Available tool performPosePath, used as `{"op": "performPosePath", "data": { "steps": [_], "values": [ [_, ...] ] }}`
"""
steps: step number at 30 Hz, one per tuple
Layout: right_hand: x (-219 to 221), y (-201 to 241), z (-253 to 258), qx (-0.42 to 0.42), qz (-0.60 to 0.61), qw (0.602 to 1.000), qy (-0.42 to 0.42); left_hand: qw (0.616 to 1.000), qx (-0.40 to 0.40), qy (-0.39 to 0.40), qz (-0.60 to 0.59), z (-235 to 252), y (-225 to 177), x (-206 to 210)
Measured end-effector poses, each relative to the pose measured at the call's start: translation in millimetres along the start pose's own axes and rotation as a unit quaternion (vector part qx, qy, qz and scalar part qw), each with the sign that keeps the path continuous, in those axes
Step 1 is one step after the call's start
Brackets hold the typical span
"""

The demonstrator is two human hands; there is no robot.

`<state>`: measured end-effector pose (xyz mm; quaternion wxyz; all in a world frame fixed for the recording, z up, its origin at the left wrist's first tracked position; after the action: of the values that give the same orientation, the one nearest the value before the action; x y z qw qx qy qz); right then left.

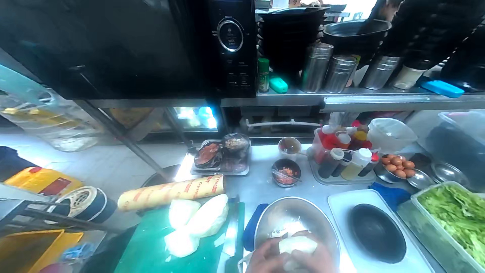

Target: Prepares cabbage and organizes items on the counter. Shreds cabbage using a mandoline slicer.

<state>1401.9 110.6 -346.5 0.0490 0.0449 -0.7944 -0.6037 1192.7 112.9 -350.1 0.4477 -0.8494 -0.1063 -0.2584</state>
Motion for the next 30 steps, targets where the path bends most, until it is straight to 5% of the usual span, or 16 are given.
{"op": "performPosePath", "data": {
  "steps": [11, 14, 19, 22, 27, 30],
  "values": [
    [22, 20, -7, -0.085, -0.039, 0.99, 0.103, 0.973, -0.146, 0.055, -0.173, 3, -16, -35],
    [24, 35, -10, -0.108, -0.157, 0.979, 0.077, 0.962, -0.173, 0.077, -0.195, 1, -19, -39],
    [29, 54, -12, -0.353, -0.479, 0.803, 0.032, 0.957, -0.214, 0.079, -0.178, -3, -25, -42],
    [38, 65, -16, -0.348, -0.563, 0.745, 0.079, 0.957, -0.227, 0.085, -0.157, -7, -28, -39],
    [38, 55, -17, -0.345, -0.52, 0.78, 0.056, 0.964, -0.215, 0.074, -0.138, -5, -25, -44],
    [42, 48, -21, -0.314, -0.366, 0.876, -0.011, 0.964, -0.185, 0.061, -0.182, -10, -25, -48]
  ]
}}
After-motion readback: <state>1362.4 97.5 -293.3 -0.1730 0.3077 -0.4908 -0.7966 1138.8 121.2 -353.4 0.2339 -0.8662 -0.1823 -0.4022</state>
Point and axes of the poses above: each hand's wrist, its own z-axis towards the middle knuckle, its own x-axis out of the palm, y = z × x, the point moved 1 cm from there along z, towards the middle knuckle, and after that the axes turned 9 degrees about -z, right-handed, at the moved point
